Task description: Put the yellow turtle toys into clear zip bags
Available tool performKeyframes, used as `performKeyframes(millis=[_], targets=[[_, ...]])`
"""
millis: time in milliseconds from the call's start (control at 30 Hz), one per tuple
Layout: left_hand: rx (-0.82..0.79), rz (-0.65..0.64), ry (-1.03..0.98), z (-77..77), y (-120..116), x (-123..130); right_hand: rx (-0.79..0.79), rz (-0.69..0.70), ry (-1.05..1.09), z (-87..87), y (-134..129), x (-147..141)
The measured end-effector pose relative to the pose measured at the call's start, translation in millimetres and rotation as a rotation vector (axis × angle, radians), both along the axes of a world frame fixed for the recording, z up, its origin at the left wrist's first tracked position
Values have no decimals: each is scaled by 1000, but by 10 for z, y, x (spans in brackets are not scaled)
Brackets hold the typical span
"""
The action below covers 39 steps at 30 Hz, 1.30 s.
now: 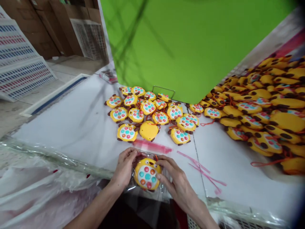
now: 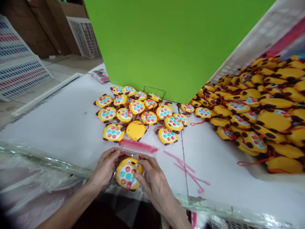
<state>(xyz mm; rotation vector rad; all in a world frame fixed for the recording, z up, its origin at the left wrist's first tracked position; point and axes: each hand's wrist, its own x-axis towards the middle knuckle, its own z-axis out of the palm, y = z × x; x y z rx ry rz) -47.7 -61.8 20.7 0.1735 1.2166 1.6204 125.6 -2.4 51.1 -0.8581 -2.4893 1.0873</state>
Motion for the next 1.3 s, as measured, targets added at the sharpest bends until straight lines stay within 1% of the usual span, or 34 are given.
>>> performKeyframes(millis=[133,233,300,433,500,633,767,900,1000,1067,1200,1300], targets=[[9,24,-43,-12,-7,-16,71,16,-46,19,-123,-1],[7,35,-54,-15,-9,-14,114,-3,-83,20,-163,-33],[2,44,-57,-11,-5,-7,129,-4,-70,17,-176,-55],[10,52,-61,0,-2,8,123,35,24,52,-187,-66],[18,38,-75,3,-4,16,104,18,47,85,-185,-62],[43,17,-83,22,-11,39,92,-22,-43,114,-162,-86],[38,0,-69,66,-17,69,112,20,-161,148,-132,-135],[57,-18,-60,71,-26,86,116,109,-120,244,-110,-125],[52,8,-69,39,-23,93,143,131,-141,281,-89,-94],[34,25,-62,19,-14,96,156,126,-152,267,-64,-84],[13,13,-29,14,4,108,195,122,-71,184,10,-102],[11,-4,-37,27,7,123,128,195,-45,136,65,-134]])
